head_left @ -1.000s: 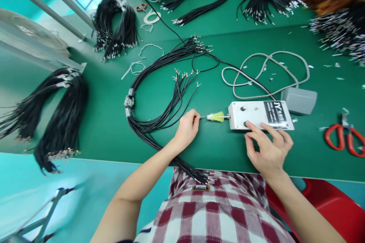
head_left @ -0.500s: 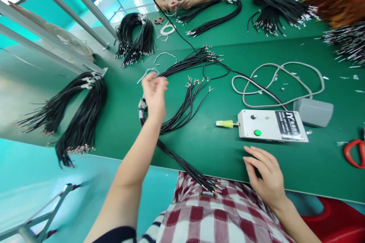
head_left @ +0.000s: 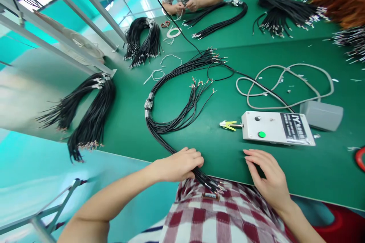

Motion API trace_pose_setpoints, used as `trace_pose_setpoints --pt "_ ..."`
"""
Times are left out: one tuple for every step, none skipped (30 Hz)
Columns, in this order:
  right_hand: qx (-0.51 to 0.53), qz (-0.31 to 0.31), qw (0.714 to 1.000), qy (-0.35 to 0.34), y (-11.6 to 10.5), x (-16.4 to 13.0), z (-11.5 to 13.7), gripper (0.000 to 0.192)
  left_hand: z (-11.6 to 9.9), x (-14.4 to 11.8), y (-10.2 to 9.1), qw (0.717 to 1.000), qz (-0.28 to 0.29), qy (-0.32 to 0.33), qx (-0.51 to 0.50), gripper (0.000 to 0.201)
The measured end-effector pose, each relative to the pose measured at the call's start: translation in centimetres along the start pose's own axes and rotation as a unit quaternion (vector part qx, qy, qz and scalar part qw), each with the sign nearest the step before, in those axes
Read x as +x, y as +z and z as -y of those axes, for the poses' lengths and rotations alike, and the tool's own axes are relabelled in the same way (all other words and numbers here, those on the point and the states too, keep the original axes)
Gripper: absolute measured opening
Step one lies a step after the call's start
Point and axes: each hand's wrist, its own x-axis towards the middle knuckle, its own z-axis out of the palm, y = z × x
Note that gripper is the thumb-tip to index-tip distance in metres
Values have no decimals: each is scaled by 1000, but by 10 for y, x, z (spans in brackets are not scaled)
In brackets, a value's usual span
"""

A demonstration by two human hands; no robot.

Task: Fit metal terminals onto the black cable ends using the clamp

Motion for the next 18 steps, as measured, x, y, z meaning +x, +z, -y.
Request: trace_pose_setpoints --pt "0 0 1000 0 0 0 0 25 0 0 2 1000 7 2 11 11" --pt "0 -1 1000 1 0 0 0 25 -1 0 4 1000 13 5 15 9" --pt "0 -2 1000 3 0 -1 0 26 0 0 5 1000 18 9 10 6" --pt "0 -3 1000 4 -1 -1 0 26 1 0 6 1000 23 12 -5 7" --pt "0 -3 1000 6 -1 -2 -1 26 2 0 6 999 25 16 -25 8" --pt "-1 -2 1000 7 -1 -3 -1 26 3 -1 5 998 22 19 -49 10" --pt "-1 -2 1000 9 -1 -3 -1 26 5 -1 4 997 14 17 -73 10" --pt "-1 -2 1000 10 -1 -4 -1 26 6 -1 1 995 1 10 -98 9" --pt "0 -2 1000 13 -2 -4 -1 26 6 -1 -2 992 -19 -3 -122 8" --pt "2 -3 1000 15 -2 -3 0 25 6 0 -5 988 -45 -20 -144 6" --pt "7 -5 1000 18 -2 -2 2 25 5 2 -8 983 -75 -36 -166 5" --pt "15 -7 1000 25 -2 0 4 24 3 4 -11 976 -103 -46 -188 3" --pt "27 -8 999 35 -1 2 7 23 0 8 -12 968 -130 -48 -209 3" --pt "43 -6 998 49 -1 5 11 22 -3 14 -13 961 -149 -42 -227 5" --pt "60 -3 996 64 0 8 15 21 -6 19 -13 956 -161 -34 -245 7" --pt "77 2 994 79 2 11 19 20 -9 26 -12 950 -167 -28 -264 10" --pt "91 10 991 93 4 14 23 18 -11 32 -9 943 -171 -28 -285 12" --pt "103 19 989 102 5 16 26 17 -12 38 -6 935 -175 -32 -308 15"
